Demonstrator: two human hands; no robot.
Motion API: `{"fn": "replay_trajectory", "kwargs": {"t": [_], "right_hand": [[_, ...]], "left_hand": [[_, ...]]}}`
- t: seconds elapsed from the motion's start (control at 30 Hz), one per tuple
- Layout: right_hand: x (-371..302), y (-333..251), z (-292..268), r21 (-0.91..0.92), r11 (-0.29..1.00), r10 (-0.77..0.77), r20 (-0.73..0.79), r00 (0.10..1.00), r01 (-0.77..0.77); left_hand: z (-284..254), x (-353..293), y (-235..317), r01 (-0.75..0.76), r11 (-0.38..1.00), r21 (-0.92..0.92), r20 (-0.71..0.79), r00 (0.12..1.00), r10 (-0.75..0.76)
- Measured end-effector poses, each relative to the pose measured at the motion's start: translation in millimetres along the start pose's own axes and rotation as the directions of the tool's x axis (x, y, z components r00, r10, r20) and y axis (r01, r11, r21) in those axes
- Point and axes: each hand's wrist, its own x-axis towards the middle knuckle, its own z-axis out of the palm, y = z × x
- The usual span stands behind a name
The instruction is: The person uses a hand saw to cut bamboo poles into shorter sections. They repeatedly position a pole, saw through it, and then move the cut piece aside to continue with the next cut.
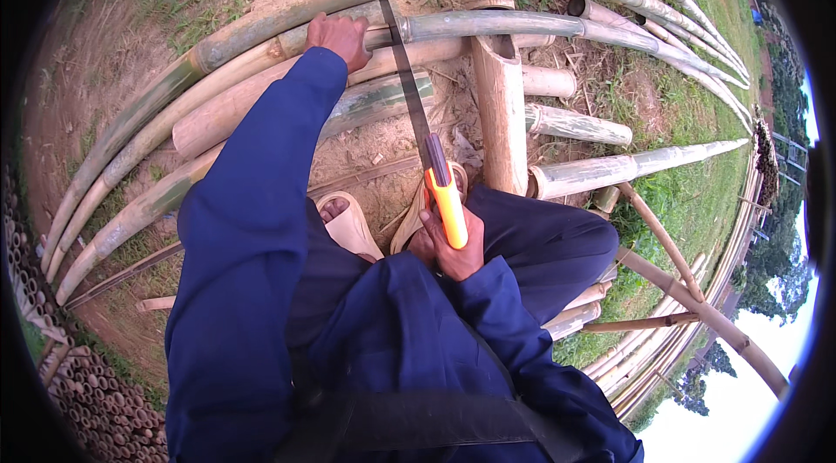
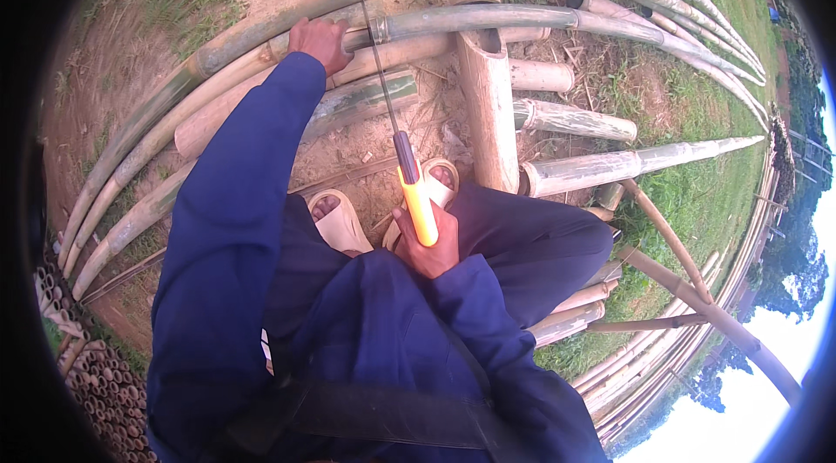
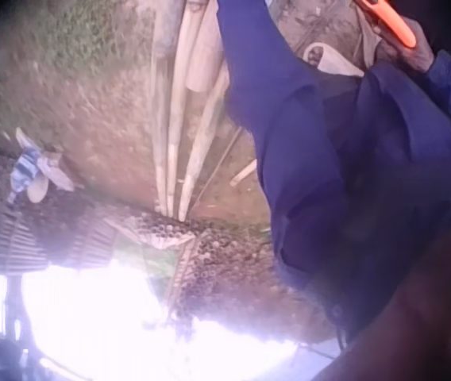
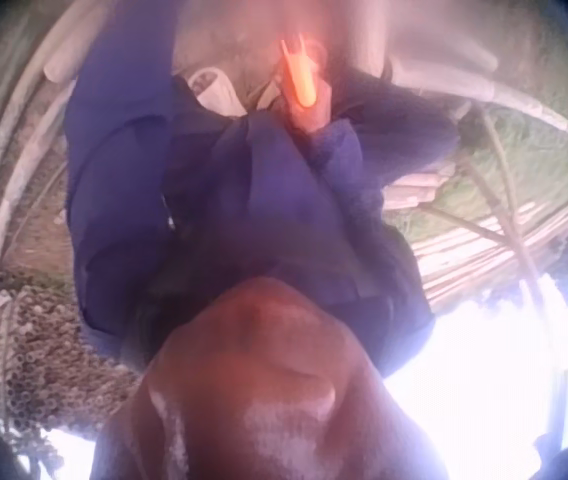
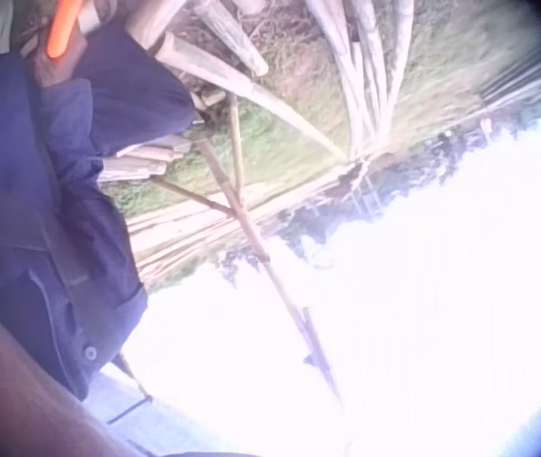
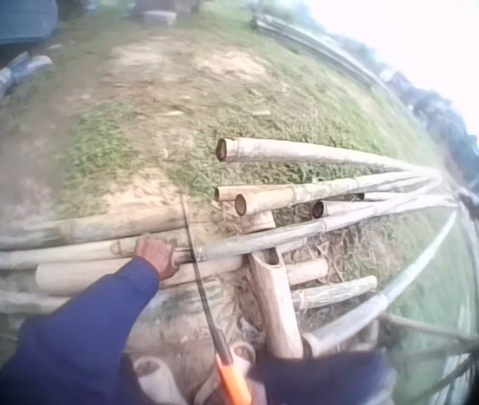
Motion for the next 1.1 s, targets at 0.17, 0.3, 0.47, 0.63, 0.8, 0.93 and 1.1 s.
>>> {"fn": "replay_trajectory", "kwargs": {"t": [0.17, 0.3, 0.47, 0.63, 0.8, 0.93, 1.1], "right_hand": [[-6.0, 6.3, -6.5, -0.077, 0.997, -0.022, -0.079, 0.997, 0.016], [55.4, -8.6, 13.3, -0.159, 0.981, -0.109, 0.022, 0.994, 0.111], [2.1, 0.4, -6.1, -0.075, 0.997, -0.027, 0.010, 1.000, 0.028], [13.2, -12.6, 1.6, -0.096, 0.993, -0.069, -0.045, 0.997, 0.064], [41.4, -4.5, 3.1, -0.142, 0.985, -0.096, 0.000, 0.995, 0.095], [-15.0, 5.4, -10.7, -0.075, 0.993, -0.097, -0.071, 0.993, 0.091], [39.6, -8.2, 5.2, -0.130, 0.983, -0.132, -0.027, 0.991, 0.128]], "left_hand": [[7.2, -0.7, 6.2, -0.005, 0.999, 0.044, -0.088, 0.996, 0.009], [3.9, -2.0, 8.0, 0.012, 0.999, -0.030, -0.168, 0.986, -0.017], [19.7, -10.1, -4.5, -0.104, 0.974, -0.199, -0.348, 0.937, 0.029], [32.3, -4.8, 2.7, -0.032, 0.983, -0.181, -0.239, 0.971, -0.013], [13.2, -6.1, -3.2, -0.073, 0.993, 0.090, -0.244, 0.965, 0.093], [28.9, -3.0, 0.1, -0.046, 0.997, 0.059, -0.206, 0.977, 0.057], [32.4, -0.5, 4.6, -0.025, 0.999, 0.029, -0.163, 0.986, 0.030]]}}
